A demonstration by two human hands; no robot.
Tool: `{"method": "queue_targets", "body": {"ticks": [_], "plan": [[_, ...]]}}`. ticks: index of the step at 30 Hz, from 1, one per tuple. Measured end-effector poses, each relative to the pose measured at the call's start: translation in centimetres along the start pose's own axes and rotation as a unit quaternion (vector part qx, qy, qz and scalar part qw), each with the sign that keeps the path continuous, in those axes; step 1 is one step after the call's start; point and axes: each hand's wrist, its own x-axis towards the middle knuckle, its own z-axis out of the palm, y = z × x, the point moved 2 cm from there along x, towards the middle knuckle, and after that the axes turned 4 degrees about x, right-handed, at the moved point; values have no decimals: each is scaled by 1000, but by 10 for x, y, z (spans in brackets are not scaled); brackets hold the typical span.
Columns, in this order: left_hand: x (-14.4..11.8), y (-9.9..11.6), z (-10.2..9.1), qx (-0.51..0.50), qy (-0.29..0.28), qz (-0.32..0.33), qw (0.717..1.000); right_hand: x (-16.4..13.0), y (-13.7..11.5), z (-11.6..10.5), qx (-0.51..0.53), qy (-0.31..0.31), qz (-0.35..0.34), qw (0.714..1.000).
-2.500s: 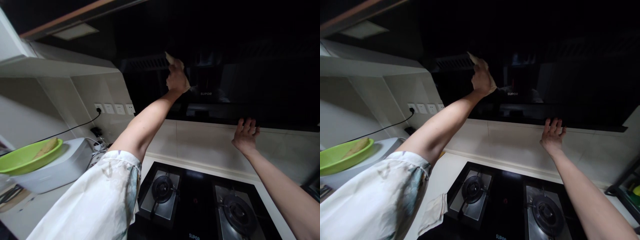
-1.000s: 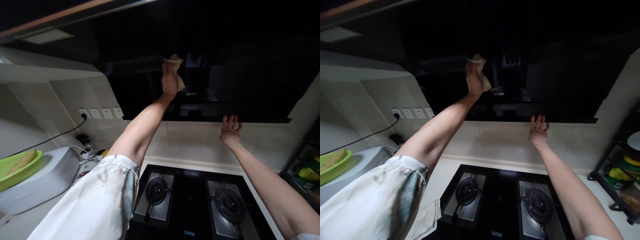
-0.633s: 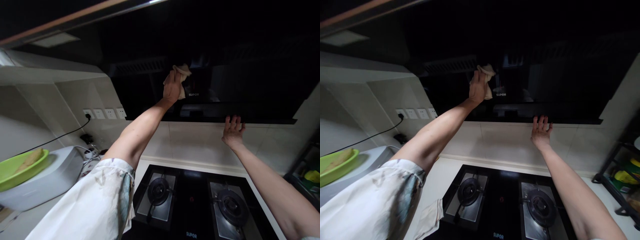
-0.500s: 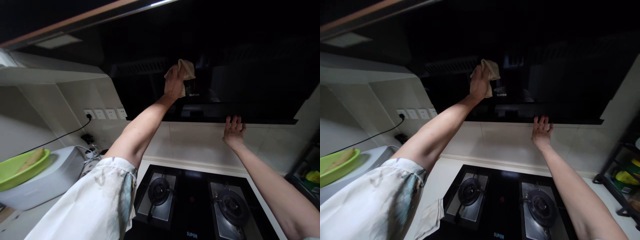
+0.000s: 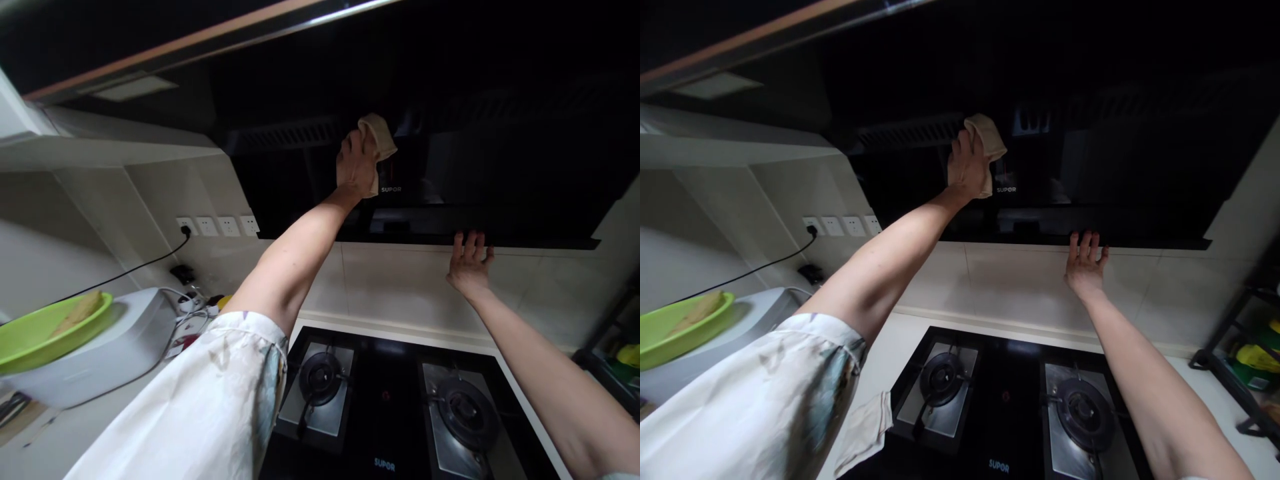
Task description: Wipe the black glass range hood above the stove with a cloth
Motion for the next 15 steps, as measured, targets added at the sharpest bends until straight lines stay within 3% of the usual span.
{"method": "queue_targets", "body": {"ticks": [8, 13, 15], "plan": [[-9, -11, -1, 53, -22, 43, 997, 0, 1, 0, -4, 7, -3, 1000], [-4, -21, -10, 55, 17, -17, 998, -2, 0, -1, 4, 20, -12, 1000], [-6, -20, -6, 54, 9, -5, 999, -1, 0, 0, 4, 21, -11, 1000]]}}
